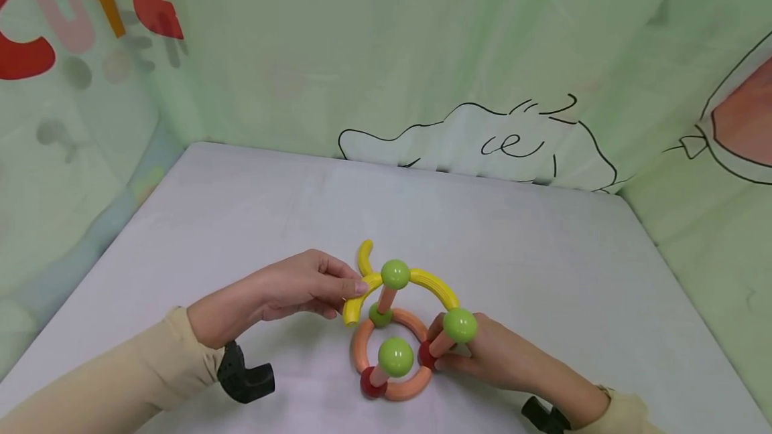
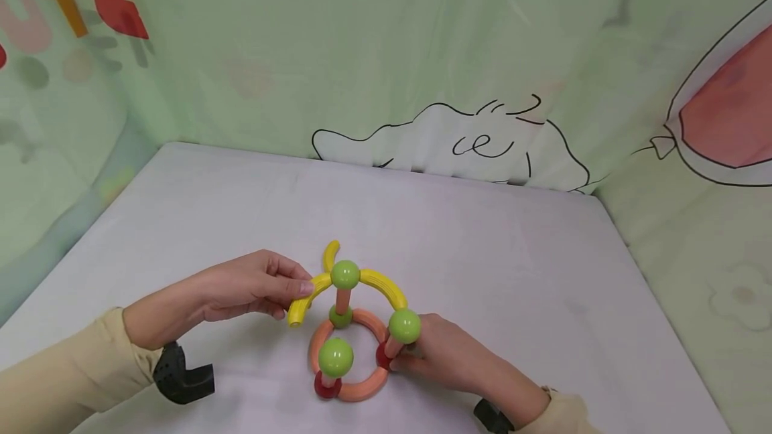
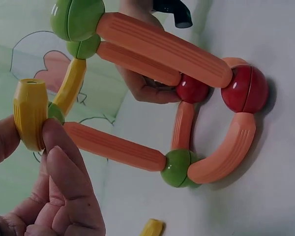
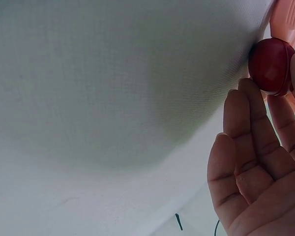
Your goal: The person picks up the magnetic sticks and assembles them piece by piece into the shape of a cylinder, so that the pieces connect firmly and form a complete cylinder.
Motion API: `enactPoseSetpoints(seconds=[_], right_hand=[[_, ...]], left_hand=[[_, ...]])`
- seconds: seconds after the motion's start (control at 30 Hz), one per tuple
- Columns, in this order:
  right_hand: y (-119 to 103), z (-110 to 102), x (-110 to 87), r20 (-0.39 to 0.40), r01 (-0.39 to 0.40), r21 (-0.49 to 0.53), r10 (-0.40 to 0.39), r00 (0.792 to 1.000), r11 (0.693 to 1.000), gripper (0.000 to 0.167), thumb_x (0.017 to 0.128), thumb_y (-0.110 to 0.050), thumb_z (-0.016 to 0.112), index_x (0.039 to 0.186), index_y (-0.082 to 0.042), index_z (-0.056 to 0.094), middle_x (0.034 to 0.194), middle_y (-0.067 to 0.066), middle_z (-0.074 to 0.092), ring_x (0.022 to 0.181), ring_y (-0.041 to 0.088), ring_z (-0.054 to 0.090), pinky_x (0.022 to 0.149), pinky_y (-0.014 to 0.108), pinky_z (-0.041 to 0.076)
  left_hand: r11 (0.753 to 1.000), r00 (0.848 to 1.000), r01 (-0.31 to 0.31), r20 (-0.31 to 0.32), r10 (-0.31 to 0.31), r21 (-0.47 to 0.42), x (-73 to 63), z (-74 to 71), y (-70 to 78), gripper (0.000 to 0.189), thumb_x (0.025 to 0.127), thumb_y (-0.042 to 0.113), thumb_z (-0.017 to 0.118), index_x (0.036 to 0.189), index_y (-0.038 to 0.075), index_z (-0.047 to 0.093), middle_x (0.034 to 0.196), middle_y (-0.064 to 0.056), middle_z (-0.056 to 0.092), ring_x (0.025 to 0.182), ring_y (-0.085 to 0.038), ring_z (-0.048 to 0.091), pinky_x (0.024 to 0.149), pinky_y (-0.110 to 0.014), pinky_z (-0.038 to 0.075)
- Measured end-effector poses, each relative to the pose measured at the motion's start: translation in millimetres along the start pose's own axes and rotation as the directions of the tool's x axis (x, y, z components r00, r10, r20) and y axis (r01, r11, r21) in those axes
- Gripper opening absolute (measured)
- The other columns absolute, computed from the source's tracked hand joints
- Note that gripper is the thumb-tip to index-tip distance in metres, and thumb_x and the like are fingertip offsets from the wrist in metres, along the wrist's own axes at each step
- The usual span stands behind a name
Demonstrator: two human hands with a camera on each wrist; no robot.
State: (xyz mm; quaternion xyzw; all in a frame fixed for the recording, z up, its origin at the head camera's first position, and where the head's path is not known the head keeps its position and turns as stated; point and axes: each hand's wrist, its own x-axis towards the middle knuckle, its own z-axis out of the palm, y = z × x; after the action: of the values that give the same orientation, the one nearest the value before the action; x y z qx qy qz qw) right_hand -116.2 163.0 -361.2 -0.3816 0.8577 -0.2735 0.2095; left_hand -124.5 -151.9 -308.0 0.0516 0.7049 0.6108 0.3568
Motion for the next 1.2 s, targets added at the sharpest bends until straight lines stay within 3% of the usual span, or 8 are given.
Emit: enactPoseSetpoints(seconds=[0.27, 0.43, 0.87, 1.2], right_hand=[[1.3, 1.6, -0.5, -0.016, 0.04, -0.009, -0.04, 0.999, 0.999, 0.012, 0.089, -0.016, 0.079, 0.094, -0.027, 0.079, 0.103, -0.011, 0.07, 0.095, 0.001, 0.062, 0.086, 0.026, 0.058], [2.0, 2.5, -2.0, -0.032, 0.051, -0.012, -0.052, 0.998, 0.999, 0.013, 0.089, -0.015, 0.079, 0.094, -0.026, 0.079, 0.104, -0.011, 0.07, 0.096, 0.001, 0.063, 0.086, 0.026, 0.058], [-0.9, 2.4, -0.2, -0.017, -0.025, -0.003, 0.025, 1.0, 1.0, 0.014, 0.088, -0.015, 0.08, 0.097, -0.027, 0.079, 0.105, -0.012, 0.071, 0.096, 0.002, 0.063, 0.086, 0.025, 0.058], [-0.6, 4.4, -2.0, -0.057, 0.04, -0.022, -0.041, 0.998, 0.999, 0.016, 0.088, -0.013, 0.08, 0.097, -0.025, 0.073, 0.105, -0.01, 0.071, 0.098, 0.002, 0.064, 0.086, 0.027, 0.059]], left_hand=[[0.998, 0.998, 0.005, 0.062, -0.001, -0.068, -0.4, 3.0, -4.0, 0.032, 0.101, 0.018, 0.065, 0.118, -0.008, 0.068, 0.084, 0.001, 0.071, 0.072, -0.009, 0.061, 0.069, -0.018, 0.054], [0.998, 0.999, -0.004, 0.049, 0.008, -0.069, -0.2, 7.4, -5.6, 0.03, 0.101, 0.018, 0.065, 0.115, -0.008, 0.067, 0.086, 0.0, 0.07, 0.073, -0.01, 0.061, 0.071, -0.019, 0.056], [0.996, 0.999, -0.004, 0.034, 0.007, -0.088, -0.2, 18.4, -4.9, 0.032, 0.1, 0.021, 0.066, 0.116, -0.007, 0.066, 0.088, 0.0, 0.073, 0.076, -0.009, 0.065, 0.074, -0.021, 0.058], [0.996, 0.999, -0.011, 0.032, 0.014, -0.084, -0.6, 20.4, -2.3, 0.033, 0.1, 0.022, 0.068, 0.115, -0.007, 0.066, 0.088, 0.0, 0.074, 0.077, -0.01, 0.069, 0.074, -0.02, 0.058]])
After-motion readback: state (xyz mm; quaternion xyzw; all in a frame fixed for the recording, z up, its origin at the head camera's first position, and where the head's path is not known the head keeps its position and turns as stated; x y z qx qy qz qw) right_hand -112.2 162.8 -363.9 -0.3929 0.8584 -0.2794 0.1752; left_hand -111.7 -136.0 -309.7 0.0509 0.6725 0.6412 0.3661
